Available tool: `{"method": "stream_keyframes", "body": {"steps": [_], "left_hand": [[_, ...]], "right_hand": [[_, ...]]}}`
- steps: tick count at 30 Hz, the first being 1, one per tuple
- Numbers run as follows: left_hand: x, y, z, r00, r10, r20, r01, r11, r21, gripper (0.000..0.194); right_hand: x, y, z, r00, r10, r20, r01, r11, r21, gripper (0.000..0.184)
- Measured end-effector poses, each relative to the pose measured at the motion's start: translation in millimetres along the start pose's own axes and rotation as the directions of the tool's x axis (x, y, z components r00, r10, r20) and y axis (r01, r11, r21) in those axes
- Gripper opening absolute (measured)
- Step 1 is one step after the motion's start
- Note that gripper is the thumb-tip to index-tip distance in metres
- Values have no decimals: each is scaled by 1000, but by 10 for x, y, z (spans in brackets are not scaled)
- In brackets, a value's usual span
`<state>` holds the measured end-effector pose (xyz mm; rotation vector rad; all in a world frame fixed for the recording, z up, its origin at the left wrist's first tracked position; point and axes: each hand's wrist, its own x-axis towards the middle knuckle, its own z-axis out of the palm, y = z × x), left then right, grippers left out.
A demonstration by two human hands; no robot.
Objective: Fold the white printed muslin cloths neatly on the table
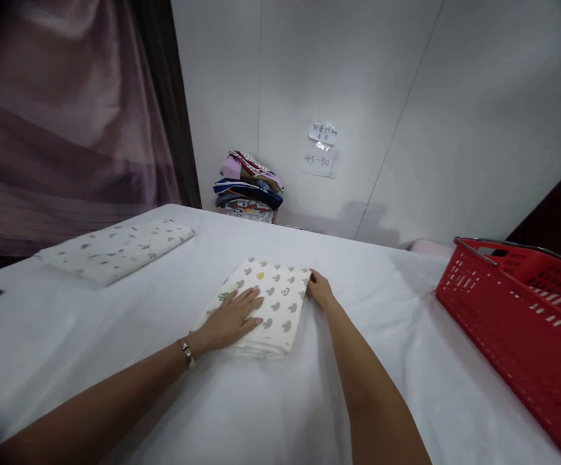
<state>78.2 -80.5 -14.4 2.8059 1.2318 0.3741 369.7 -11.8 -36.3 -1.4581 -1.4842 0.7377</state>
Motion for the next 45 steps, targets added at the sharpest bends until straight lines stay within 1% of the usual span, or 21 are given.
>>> {"method": "stream_keyframes", "body": {"steps": [4, 8, 11, 13, 15, 18, 21, 23, 25, 27, 30, 33, 36, 39, 43, 45], "left_hand": [[12, 9, 14, 1000, 7, -29, -7, 1000, 5, 50], [26, 18, 20, 1000, -2, -30, 2, 1000, -6, 48], [38, 25, 1, 999, -5, -32, 4, 1000, -20, 47], [35, 40, -33, 999, -9, -47, 7, 1000, -30, 44], [14, 81, -81, 997, -3, -78, 0, 999, -44, 38], [-61, 214, -141, 987, 43, -153, -56, 995, -85, 31], [-163, 418, -132, 972, 128, -197, -157, 978, -139, 31], [-213, 553, -91, 964, 184, -189, -217, 962, -168, 37], [-230, 657, -48, 964, 199, -175, -230, 956, -180, 46], [-220, 717, -28, 970, 173, -170, -204, 963, -179, 46], [-192, 744, -47, 976, 142, -164, -171, 969, -179, 31], [-199, 744, -67, 983, 110, -145, -135, 976, -174, 23], [-238, 748, -23, 982, 110, -156, -130, 983, -127, 22], [-263, 752, 74, 973, 148, -176, -162, 984, -68, 26], [-257, 742, 187, 971, 155, -182, -165, 985, -42, 31], [-257, 740, 209, 969, 161, -189, -170, 985, -33, 32]], "right_hand": [[-334, -143, 125, 1000, 2, -24, -1, 1000, 31, 48], [-747, -317, 254, 997, 30, -69, -26, 998, 59, 49], [-1054, -430, 310, 995, 50, -81, -44, 997, 68, 51], [-1229, -488, 324, 994, 54, -97, -52, 999, 15, 49], [-1368, -532, 321, 989, 78, -126, -90, 991, -96, 45], [-1504, -581, 297, 981, 135, -142, -164, 962, -219, 32], [-1570, -619, 281, 980, 164, -112, -188, 949, -252, 16], [-1591, -640, 284, 980, 173, -99, -194, 942, -275, 13], [-1602, -658, 298, 979, 182, -93, -202, 933, -299, 13], [-1607, -665, 317, 980, 182, -83, -199, 925, -323, 15], [-1600, -649, 336, 983, 173, -68, -186, 924, -335, 22], [-1581, -611, 336, 979, 193, -64, -204, 938, -281, 24], [-1569, -574, 331, 975, 214, -52, -221, 947, -233, 22], [-1567, -540, 335, 974, 220, -46, -225, 953, -205, 21], [-1569, -513, 316, 975, 222, -27, -223, 956, -188, 21], [-1582, -539, 280, 978, 204, -53, -210, 957, -198, 20]]}}
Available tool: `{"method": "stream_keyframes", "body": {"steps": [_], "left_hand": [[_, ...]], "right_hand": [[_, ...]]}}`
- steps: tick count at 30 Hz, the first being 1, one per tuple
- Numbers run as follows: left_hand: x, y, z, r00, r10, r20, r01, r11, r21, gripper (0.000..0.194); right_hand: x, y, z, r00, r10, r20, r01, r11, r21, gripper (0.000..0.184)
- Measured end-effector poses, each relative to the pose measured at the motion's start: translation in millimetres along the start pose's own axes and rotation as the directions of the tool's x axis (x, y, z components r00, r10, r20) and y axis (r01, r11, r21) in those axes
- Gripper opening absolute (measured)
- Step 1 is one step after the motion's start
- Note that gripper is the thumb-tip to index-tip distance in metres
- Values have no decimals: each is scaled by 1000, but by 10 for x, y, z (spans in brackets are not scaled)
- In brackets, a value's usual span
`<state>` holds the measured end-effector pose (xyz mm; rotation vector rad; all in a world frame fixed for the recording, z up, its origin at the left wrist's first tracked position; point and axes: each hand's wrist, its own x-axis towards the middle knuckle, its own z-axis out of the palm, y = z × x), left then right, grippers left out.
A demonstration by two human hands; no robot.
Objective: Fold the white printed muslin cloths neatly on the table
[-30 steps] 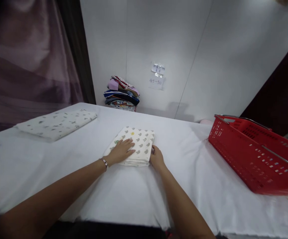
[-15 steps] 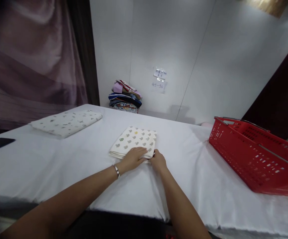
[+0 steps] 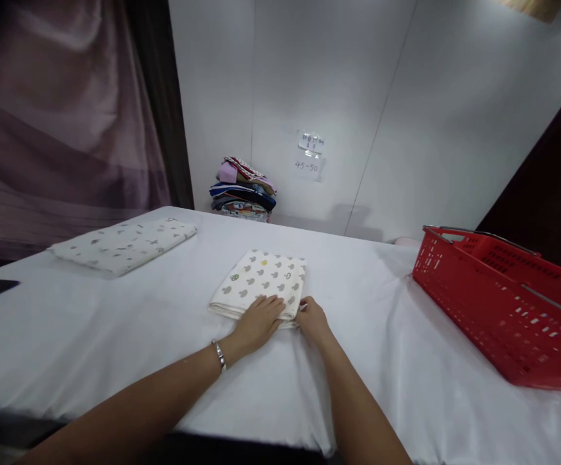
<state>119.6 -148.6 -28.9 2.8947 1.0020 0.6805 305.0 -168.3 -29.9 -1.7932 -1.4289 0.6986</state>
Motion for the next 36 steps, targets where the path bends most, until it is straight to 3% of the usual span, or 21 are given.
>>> {"method": "stream_keyframes", "body": {"steps": [2, 5, 7, 9, 12, 18, 21, 24, 27, 32, 36], "left_hand": [[-8, 10, -5, 1000, 3, -7, -3, 1000, 1, 33], [-25, 33, -53, 1000, 4, -12, -5, 1000, -22, 32], [-36, 35, -101, 1000, 8, -14, -9, 999, -53, 31], [-49, 9, -159, 1000, 24, -8, -24, 995, -93, 30], [-88, -105, -268, 997, 71, 20, -68, 988, -136, 29], [-306, -499, -470, 995, 76, 56, -70, 991, -114, 29], [-398, -604, -500, 999, 11, 36, -7, 993, -118, 31], [-419, -616, -511, 1000, -25, 18, 27, 993, -119, 29], [-413, -630, -543, 999, -38, -6, 37, 990, -133, 27], [-433, -728, -612, 995, -92, -25, 88, 987, -135, 26], [-442, -749, -626, 992, -121, -21, 117, 985, -125, 24]], "right_hand": [[-37, -49, -53, 990, -71, -121, 70, 997, -15, 21], [-124, -169, -102, 915, -289, -282, 285, 957, -54, 23], [-181, -244, -96, 873, -442, -206, 431, 897, -98, 22], [-219, -287, -75, 845, -533, -33, 524, 839, -149, 20], [-230, -283, -56, 834, -535, 137, 552, 808, -206, 16], [-229, -218, -74, 823, -554, 121, 566, 785, -252, 18], [-257, -245, -64, 778, -624, 76, 616, 733, -288, 18], [-267, -284, -40, 741, -655, 144, 660, 672, -337, 18], [-256, -296, -23, 764, -610, 211, 640, 678, -362, 19], [-257, -284, -20, 797, -577, 176, 601, 730, -325, 19], [-255, -275, 1, 794, -588, 154, 602, 725, -336, 24]]}}
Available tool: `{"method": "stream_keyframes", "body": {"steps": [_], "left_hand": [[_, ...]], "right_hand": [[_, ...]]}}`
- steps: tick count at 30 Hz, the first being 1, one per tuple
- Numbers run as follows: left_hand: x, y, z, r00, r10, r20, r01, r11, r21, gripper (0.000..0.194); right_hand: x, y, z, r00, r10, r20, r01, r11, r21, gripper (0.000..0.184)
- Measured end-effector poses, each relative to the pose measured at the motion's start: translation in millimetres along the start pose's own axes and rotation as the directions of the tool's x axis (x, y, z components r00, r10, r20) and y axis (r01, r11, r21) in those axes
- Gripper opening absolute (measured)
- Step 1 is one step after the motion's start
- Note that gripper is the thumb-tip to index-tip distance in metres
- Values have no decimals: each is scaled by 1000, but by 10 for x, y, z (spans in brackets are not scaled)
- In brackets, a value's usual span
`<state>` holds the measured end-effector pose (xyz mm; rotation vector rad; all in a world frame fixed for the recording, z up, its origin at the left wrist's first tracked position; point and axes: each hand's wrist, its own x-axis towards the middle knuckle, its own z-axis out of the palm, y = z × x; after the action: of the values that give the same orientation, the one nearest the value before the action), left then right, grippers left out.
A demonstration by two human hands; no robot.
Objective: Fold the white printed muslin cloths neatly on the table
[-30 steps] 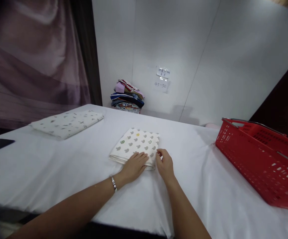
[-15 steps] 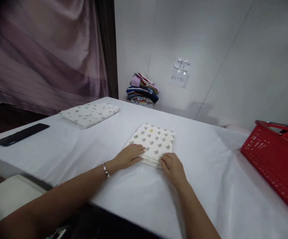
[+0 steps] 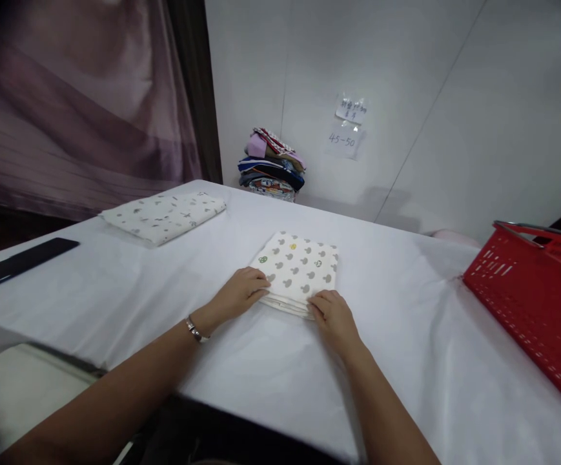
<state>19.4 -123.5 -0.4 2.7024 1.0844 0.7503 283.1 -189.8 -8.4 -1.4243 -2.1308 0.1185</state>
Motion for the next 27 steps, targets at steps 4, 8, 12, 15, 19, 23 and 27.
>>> {"method": "stream_keyframes", "body": {"steps": [4, 8, 12, 15, 19, 23, 27], "left_hand": [[11, 11, 16, 1000, 8, 16, -8, 1000, 11, 21], [16, 4, 27, 1000, 9, 10, -10, 1000, 29, 25], [8, -6, 30, 1000, 28, -14, -28, 999, 23, 21], [8, -11, 34, 1000, 21, -4, -21, 999, 31, 20], [19, -16, 30, 1000, 22, 17, -23, 999, 44, 23], [21, -19, 15, 999, 46, 14, -47, 997, 58, 28], [19, -23, 12, 998, 58, 11, -59, 996, 67, 30]], "right_hand": [[13, 4, 29, 999, -29, 25, 31, 997, -67, 26], [20, 0, 27, 999, -35, 38, 39, 994, -98, 29], [15, -9, 12, 998, -55, 21, 57, 993, -105, 28], [13, -24, 14, 998, -68, 18, 70, 989, -130, 27], [12, -38, 33, 996, -89, 8, 89, 980, -176, 26], [3, -23, 42, 990, -140, -11, 135, 971, -197, 26], [-4, -3, 59, 987, -157, -46, 146, 972, -183, 25]]}}
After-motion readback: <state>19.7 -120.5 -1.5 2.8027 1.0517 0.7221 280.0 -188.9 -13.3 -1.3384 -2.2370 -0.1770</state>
